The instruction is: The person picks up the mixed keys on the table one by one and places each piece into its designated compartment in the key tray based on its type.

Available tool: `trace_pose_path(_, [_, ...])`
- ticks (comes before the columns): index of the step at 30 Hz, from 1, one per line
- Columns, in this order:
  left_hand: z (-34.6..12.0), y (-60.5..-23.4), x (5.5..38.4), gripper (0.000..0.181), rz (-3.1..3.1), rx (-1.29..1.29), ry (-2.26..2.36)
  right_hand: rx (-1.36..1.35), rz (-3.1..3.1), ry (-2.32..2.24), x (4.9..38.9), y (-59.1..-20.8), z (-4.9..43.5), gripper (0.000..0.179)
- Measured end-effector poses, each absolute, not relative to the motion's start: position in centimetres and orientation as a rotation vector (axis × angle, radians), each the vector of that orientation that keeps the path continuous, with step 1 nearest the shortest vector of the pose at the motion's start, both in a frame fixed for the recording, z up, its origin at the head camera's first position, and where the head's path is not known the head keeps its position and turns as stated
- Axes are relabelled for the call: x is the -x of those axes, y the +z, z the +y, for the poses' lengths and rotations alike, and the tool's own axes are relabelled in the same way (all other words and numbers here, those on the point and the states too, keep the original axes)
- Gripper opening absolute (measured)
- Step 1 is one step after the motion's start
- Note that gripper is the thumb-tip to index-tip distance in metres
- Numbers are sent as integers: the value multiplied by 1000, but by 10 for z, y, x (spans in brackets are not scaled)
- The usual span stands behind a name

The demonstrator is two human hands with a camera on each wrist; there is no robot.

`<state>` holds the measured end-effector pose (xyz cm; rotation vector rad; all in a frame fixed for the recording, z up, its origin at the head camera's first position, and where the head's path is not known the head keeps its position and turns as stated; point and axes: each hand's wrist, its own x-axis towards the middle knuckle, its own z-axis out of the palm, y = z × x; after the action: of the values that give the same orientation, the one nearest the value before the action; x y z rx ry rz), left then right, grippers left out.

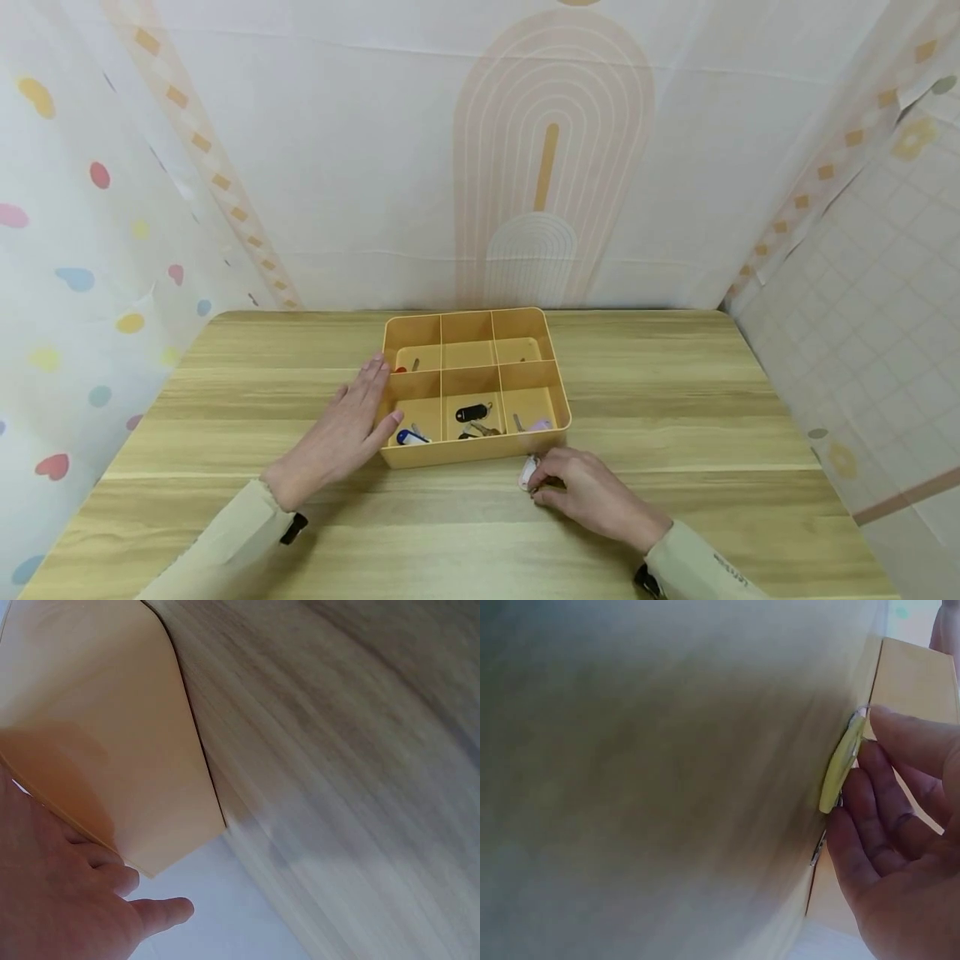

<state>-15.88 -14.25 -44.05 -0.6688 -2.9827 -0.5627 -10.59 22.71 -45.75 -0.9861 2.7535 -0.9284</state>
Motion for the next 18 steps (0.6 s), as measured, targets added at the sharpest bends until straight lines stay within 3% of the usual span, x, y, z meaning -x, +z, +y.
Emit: trace_pose_path(18, [-142, -442, 158, 79, -2965, 662, -558, 1022, 2776, -1306, 95, -439, 229, 21])
